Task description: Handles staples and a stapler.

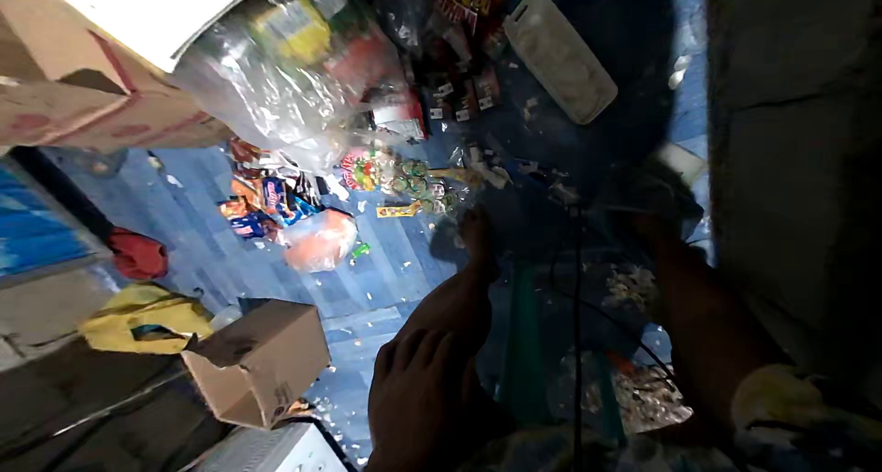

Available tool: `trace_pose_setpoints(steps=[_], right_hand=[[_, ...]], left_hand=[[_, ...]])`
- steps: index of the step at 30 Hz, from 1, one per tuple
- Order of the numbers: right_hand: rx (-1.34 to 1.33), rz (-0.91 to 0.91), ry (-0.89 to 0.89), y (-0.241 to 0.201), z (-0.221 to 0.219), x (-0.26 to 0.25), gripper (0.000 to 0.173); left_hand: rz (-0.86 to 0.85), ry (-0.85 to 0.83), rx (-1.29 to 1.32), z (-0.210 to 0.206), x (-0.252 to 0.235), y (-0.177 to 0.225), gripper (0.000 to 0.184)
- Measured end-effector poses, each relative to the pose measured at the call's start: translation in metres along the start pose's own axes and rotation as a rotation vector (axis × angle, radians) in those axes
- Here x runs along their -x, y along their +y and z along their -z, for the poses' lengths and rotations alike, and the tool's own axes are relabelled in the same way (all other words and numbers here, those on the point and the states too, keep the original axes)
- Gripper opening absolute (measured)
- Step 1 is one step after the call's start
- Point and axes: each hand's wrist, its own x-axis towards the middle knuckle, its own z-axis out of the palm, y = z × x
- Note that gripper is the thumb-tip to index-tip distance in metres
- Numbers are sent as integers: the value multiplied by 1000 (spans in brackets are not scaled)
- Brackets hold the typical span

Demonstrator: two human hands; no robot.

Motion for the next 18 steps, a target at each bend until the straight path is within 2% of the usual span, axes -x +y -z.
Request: trace_pose_setpoints(steps=[2, 5, 7, 10, 12, 14, 18], right_hand=[[-59, -89, 112, 0, 1, 10, 54], [-289, -187, 264, 5, 9, 25, 55], [-286, -130, 276, 14, 17, 38, 51], [-191, 22, 299, 33, 26, 67, 58], [-208, 106, 326, 47, 27, 89, 54], [-212, 115, 348, 52, 31, 110, 50], [-287, 132, 318, 47, 46, 159, 63]], left_hand=[[-5, -10, 7, 1, 0, 0, 50], [-20, -2, 22, 1, 1, 0, 52], [-30, 8, 34, 2, 3, 0, 52], [-47, -11, 43, 4, 6, 2, 53], [-53, -33, 64, 4, 10, 3, 51], [-63, -31, 74, 4, 15, 2, 52], [-37, -155, 66, 9, 23, 3, 58]])
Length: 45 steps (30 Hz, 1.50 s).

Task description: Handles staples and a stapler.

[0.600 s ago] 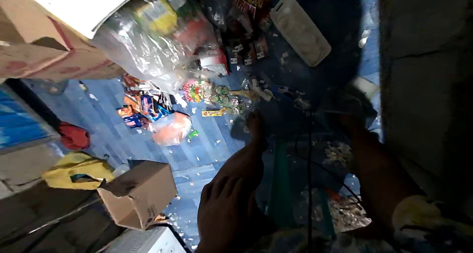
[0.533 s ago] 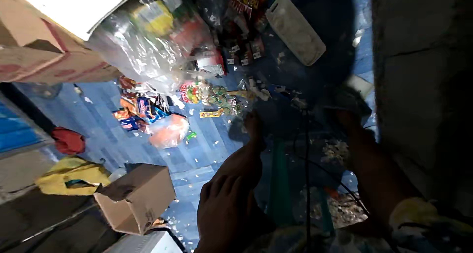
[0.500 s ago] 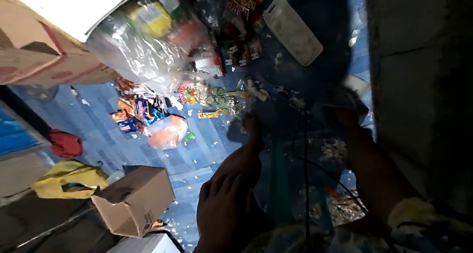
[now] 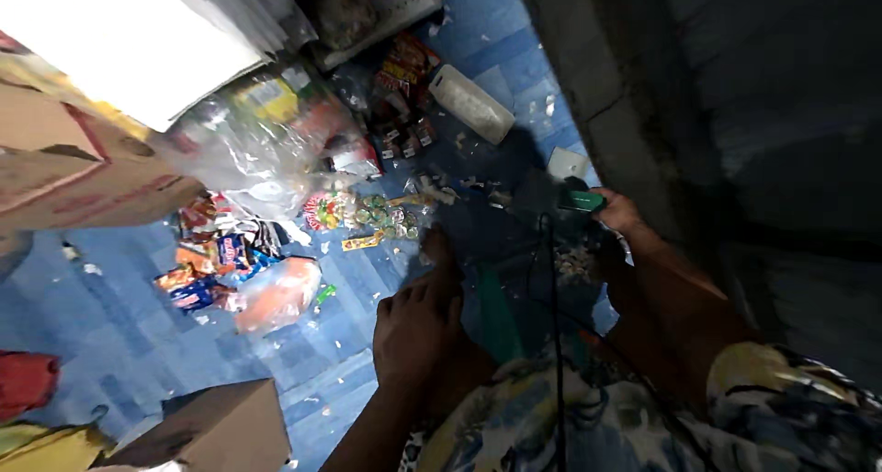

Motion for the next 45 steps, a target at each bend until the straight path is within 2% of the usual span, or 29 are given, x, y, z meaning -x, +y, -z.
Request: trace_pose_setpoints(steps=[3, 6, 8, 10, 12, 13, 15, 16, 17, 20, 22, 25, 33, 45], right_hand=[[-156, 97, -4, -22, 15, 41, 65], [-303, 185, -30, -51, 24, 103, 63], [-407, 224, -92, -69, 25, 152, 57], [-510, 264, -192, -78, 24, 198, 54], [-588, 326, -286, -82, 22, 232, 53], [-613, 347, -332, -83, 20, 247, 51], [-657, 357, -417, -82, 16, 273, 41], [-691, 342, -419, -80, 14, 285, 36], [-735, 324, -391, -80, 11, 297, 41], [-869, 375, -282, -74, 9, 324, 62], [-913, 448, -184, -67, 1, 332, 65], [-973, 489, -94, -59, -4, 342, 67], [-1066, 439, -111, -45, 4, 362, 74], [-1107, 500, -189, -42, 6, 367, 71]], left_hand=[[-7, -11, -42, -2, 4, 4, 59], [-20, -5, -20, -5, 9, 8, 65], [-93, 77, 33, -10, 12, 10, 69], [-343, 232, 284, -15, 16, 23, 77], [-615, 338, 442, -7, 28, 52, 88], [-728, 372, 495, -3, 37, 67, 86], [-850, 378, 613, 2, 53, 89, 63], [-846, 376, 682, 0, 57, 95, 48], [-815, 366, 738, -1, 61, 98, 41], [-637, 239, 833, 3, 79, 106, 37], [-566, 152, 861, 6, 94, 113, 38], [-560, 116, 900, 12, 109, 125, 35], [-517, -6, 1114, 17, 133, 132, 49], [-457, -14, 1141, 19, 140, 133, 50]])
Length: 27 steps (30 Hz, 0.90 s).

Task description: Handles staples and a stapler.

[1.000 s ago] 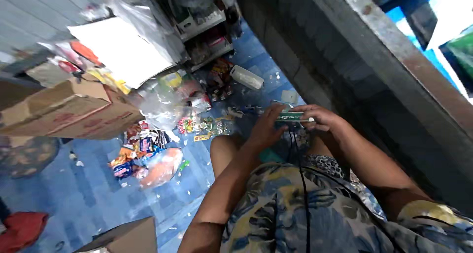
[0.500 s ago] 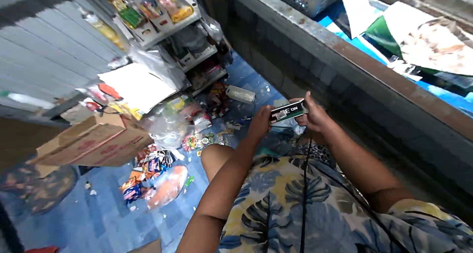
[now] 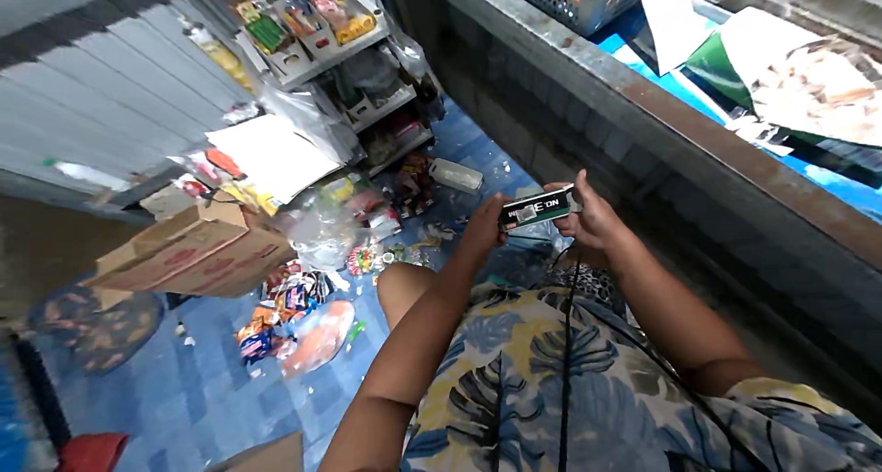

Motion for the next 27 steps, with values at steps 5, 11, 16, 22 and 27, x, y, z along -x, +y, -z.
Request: trace_pose_setpoints(steps=[5, 11, 16, 22, 27], right_hand=[[9, 10, -14, 4, 7, 2, 72], [266, 96, 152, 3, 11, 4, 54], [408, 208, 312, -4, 13, 14, 28], [405, 451, 147, -10, -15, 46, 20], [520, 664, 22, -10, -35, 51, 16]], left_hand=[[13, 3, 7, -4, 0, 2, 50], [-8, 42, 27, -6, -6, -7, 48], [42, 99, 94, -4, -5, -9, 47], [185, -17, 372, 3, -21, -35, 47], [162, -78, 361, 3, -31, -36, 49]])
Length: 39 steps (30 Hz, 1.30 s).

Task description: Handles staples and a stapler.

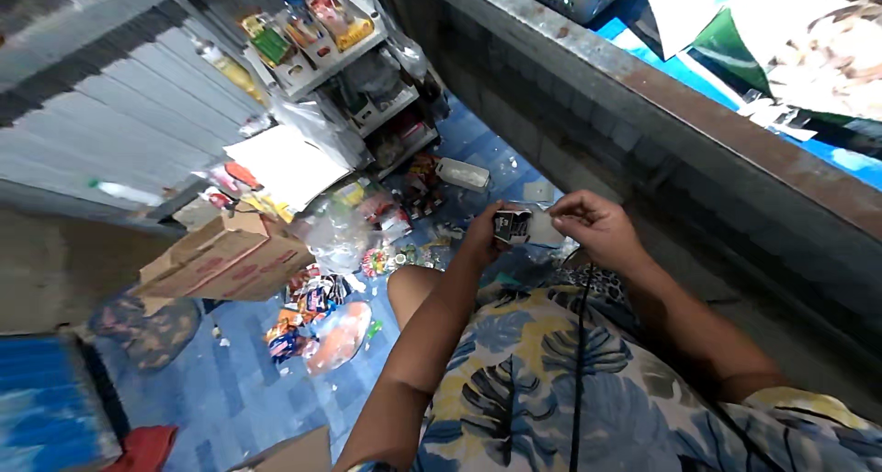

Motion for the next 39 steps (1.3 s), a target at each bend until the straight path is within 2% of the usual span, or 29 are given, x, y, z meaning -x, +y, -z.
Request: trace_pose_setpoints(steps=[5, 14, 25, 28, 32, 39], right_hand=[[-16, 55, -8, -5, -3, 0, 16], [-3, 105, -5, -3, 0, 2, 14], [203, 183, 4, 12, 19, 1, 15], [333, 207, -32, 15, 19, 2, 18], [657, 229, -84, 12, 14, 2, 22], [909, 395, 78, 21, 7, 5, 13]], left_hand=[[-32, -46, 15, -4, 5, 6, 51], [-10, -31, 47, -11, 8, 5, 50], [-61, 30, -40, -3, 10, 9, 54], [-69, 64, -83, -4, 15, 13, 55], [-49, 167, -200, -11, 19, 22, 55], [-47, 196, -284, -12, 16, 12, 54]])
